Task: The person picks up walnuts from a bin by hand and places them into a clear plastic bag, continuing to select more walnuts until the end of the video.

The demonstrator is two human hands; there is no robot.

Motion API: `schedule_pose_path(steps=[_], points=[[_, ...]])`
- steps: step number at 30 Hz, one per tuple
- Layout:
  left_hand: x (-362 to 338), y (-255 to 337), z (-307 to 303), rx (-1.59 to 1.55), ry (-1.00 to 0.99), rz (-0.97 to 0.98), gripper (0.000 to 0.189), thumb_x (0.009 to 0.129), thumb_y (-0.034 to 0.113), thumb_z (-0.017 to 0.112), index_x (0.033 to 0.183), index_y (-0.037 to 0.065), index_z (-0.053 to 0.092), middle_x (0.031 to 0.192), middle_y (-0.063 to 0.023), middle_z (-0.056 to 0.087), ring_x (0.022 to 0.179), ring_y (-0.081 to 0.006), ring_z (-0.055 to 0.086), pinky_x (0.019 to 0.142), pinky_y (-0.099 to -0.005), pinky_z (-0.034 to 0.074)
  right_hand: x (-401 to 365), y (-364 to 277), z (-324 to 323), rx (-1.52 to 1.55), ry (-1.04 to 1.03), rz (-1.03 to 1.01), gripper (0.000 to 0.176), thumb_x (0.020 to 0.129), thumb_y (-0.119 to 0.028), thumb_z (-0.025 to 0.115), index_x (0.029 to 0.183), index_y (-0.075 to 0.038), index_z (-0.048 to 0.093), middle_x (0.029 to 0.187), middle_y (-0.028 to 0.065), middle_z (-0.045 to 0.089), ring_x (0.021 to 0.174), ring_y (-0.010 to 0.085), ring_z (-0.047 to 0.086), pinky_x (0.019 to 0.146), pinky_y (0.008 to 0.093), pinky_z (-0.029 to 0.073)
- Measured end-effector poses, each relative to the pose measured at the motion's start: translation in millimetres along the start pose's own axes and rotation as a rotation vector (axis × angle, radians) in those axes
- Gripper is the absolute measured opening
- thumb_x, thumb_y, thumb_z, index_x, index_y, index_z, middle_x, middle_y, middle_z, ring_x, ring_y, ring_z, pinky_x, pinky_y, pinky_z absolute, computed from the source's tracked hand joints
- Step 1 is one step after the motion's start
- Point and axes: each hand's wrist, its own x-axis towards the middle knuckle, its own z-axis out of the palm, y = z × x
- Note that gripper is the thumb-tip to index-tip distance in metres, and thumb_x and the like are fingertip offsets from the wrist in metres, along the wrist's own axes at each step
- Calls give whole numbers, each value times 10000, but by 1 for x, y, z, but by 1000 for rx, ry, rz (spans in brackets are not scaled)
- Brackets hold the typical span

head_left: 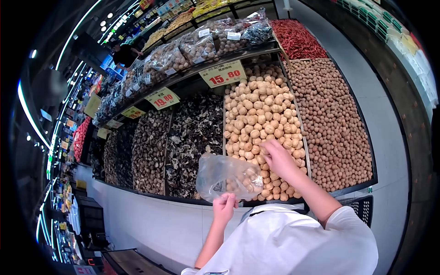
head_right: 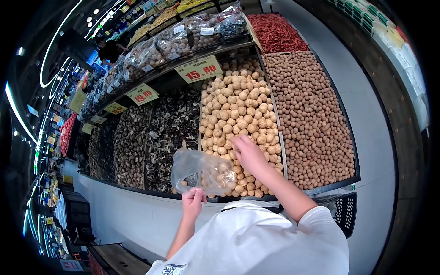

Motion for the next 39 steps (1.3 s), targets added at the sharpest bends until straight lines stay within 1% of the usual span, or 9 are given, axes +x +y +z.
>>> schedule_pose_path(steps=[7,13,17,21,27,33,36,38,39], points=[[-1,-9,-4,12,-21,26,301,1000,121,574,756,-39,645,717,-51,619,575,-100,567,534,-249,443,-5,6,5,121,-35,30,343,861,5,664,1197,-43,613,1122,127,596,906,290,635,795,340,535],[1,-4,2,0,-22,2,317,1008,105,561,731,-29,636,648,-35,614,586,-93,560,548,-248,440,-48,7,-17,279,72,257,242,864,-48,689,1102,-20,653,1019,106,630,690,186,615,628,290,511],[2,-6,2,-21,-44,-4,323,1010,105,558,725,-29,630,643,-35,613,583,-90,564,543,-244,440,-72,21,-16,401,125,422,173,890,-14,681,1062,-10,660,932,38,639,704,74,573,620,228,480],[2,-4,1,6,-39,2,301,1005,110,572,743,-30,625,679,-46,609,568,-103,567,529,-256,456,-74,9,-18,498,178,300,153,885,-44,689,1037,-24,683,884,45,655,663,91,572,593,217,466],[1,-1,-4,71,-59,28,308,1014,132,560,754,-19,631,670,-32,612,575,-90,564,532,-251,445,-46,-32,11,649,-210,121,144,904,-80,677,1034,-24,703,870,75,671,694,134,618,647,252,497],[-7,13,-3,65,-26,16,323,1008,134,564,728,-11,632,644,-23,608,562,-89,558,532,-252,438,0,-51,105,514,-515,-141,188,906,-74,614,1064,-31,707,857,121,675,754,275,645,723,348,530],[-8,16,-6,136,-28,98,342,1003,132,569,695,-5,629,612,-18,604,546,-85,547,523,-255,426,18,-44,170,452,-542,-473,300,960,-145,561,1234,-62,652,1082,154,689,986,335,673,868,396,533],[-9,15,-9,185,-59,180,340,989,121,583,676,-4,626,594,-19,610,534,-87,537,514,-263,415,33,-56,195,290,-1012,-456,337,974,-211,539,1258,-53,625,1119,179,668,1041,331,642,917,389,506],[-8,16,-10,210,-67,222,297,964,106,607,690,-8,626,590,-43,611,520,-106,527,510,-278,413,32,-62,200,292,-1017,-466,337,974,-211,539,1258,-53,625,1119,179,668,1041,331,642,917,389,506]])
